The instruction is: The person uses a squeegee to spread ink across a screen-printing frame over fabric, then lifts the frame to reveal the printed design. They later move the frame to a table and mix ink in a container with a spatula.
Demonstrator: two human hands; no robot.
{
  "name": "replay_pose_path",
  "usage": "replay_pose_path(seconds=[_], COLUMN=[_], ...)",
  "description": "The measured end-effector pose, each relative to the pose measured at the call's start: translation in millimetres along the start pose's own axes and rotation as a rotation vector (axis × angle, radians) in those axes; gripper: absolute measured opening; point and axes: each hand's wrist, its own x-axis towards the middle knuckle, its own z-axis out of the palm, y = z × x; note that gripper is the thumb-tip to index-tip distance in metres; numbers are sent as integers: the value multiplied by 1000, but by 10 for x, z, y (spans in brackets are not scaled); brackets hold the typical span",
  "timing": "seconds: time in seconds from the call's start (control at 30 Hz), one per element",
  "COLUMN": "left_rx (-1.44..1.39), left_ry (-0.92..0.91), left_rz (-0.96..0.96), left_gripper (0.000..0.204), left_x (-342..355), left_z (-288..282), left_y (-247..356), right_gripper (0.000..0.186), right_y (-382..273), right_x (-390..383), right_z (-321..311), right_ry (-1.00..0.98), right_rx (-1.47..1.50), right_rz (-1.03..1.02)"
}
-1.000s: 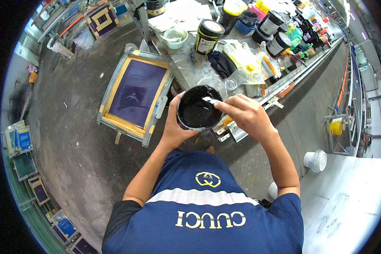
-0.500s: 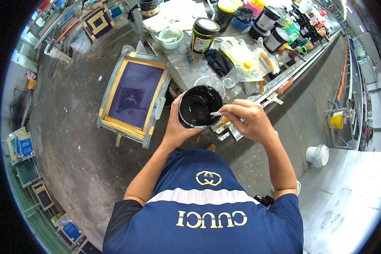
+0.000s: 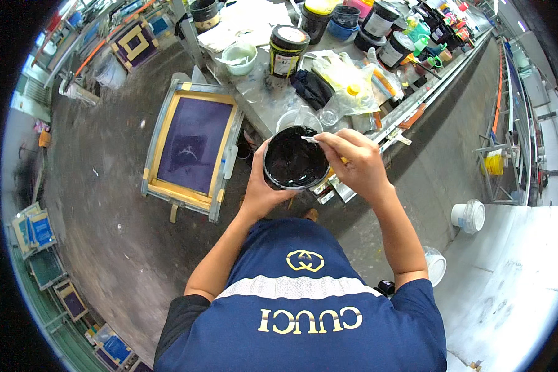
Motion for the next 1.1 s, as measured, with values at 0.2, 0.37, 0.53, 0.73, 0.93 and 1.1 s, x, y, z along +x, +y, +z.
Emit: replay_pose_path(seconds=[0.2, 0.37, 0.53, 0.73, 0.93, 1.1], left_rx=[-90, -26, -173, -124, -146, -106], left_ry=[27, 9, -27, -9, -103, -223], left_rz=[-58, -30, -111, -155, -188, -232], left_gripper=[119, 122, 125, 124, 125, 132], left_x=[-10, -38, -17, -33, -55, -95], left_z=[-42, -65, -1, -21, 16, 16], left_y=[-16, -15, 44, 48, 23, 7], right_gripper=[36, 31, 33, 33, 21, 32], right_y=[-121, 35, -122, -102, -236, -177], right_x=[-65, -133, -242, -147, -147, 114], right_z=[-161, -247, -7, -326, -84, -76], right_ry=[-295, -99, -184, -195, -300, -282], right_rx=[169, -57, 126, -96, 57, -37], right_rz=[-163, -60, -141, -105, -167, -159])
